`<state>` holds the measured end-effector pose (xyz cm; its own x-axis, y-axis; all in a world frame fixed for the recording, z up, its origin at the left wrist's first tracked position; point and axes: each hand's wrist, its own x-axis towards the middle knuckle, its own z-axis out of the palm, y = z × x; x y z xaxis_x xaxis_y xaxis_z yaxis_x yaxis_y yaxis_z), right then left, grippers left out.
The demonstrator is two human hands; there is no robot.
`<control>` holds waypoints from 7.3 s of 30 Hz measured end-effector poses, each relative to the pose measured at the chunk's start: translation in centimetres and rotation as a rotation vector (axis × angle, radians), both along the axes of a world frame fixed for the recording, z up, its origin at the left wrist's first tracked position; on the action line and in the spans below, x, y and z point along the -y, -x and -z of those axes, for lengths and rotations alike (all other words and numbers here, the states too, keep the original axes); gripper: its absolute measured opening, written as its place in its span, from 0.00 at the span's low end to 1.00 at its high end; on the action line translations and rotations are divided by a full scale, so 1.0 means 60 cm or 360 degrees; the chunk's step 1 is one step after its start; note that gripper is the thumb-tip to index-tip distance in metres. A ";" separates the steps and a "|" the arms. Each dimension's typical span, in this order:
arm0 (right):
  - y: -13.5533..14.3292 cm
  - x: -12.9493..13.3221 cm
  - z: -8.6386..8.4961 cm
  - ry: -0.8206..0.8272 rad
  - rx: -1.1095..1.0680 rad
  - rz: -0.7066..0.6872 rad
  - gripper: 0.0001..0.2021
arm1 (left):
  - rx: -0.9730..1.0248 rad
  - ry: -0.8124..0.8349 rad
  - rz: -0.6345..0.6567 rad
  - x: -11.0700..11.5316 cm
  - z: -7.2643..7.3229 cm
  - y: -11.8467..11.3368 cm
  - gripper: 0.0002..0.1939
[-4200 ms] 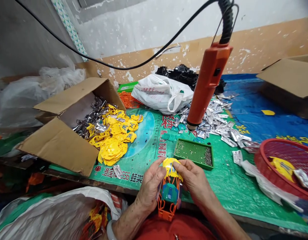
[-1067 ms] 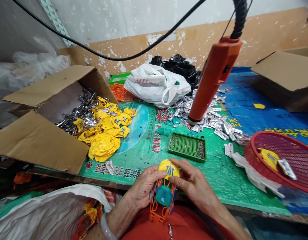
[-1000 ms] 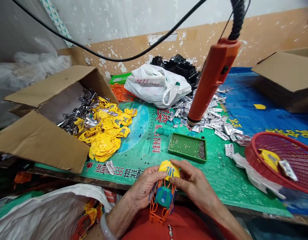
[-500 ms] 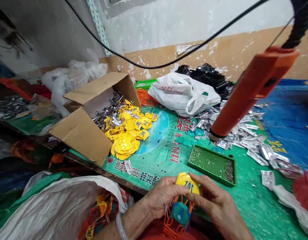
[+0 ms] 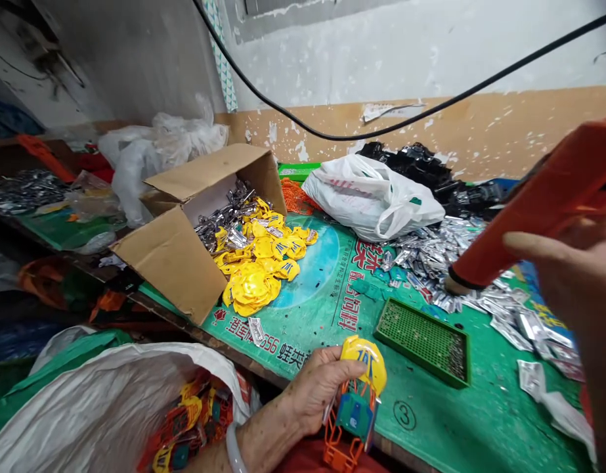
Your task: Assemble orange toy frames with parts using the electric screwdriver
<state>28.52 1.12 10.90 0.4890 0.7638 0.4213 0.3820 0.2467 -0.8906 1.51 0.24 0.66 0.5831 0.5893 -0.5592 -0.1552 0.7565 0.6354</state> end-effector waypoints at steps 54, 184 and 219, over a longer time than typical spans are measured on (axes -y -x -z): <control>0.102 -0.036 0.126 -0.0027 -0.0444 0.0336 0.07 | 0.0010 0.0200 0.0144 -0.011 0.024 -0.029 0.14; 0.106 -0.029 0.137 -0.0232 -0.0531 0.0289 0.07 | -0.0107 0.0124 0.0176 -0.007 0.018 -0.034 0.12; 0.132 0.030 0.068 -0.0398 -0.0786 -0.0110 0.14 | -0.0090 0.0222 0.0007 -0.013 0.028 -0.038 0.10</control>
<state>20.59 -0.70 6.84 0.6267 0.7072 0.3273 -0.0904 0.4831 -0.8709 3.79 1.03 -1.00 0.5507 0.5014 -0.6673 -0.1190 0.8385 0.5318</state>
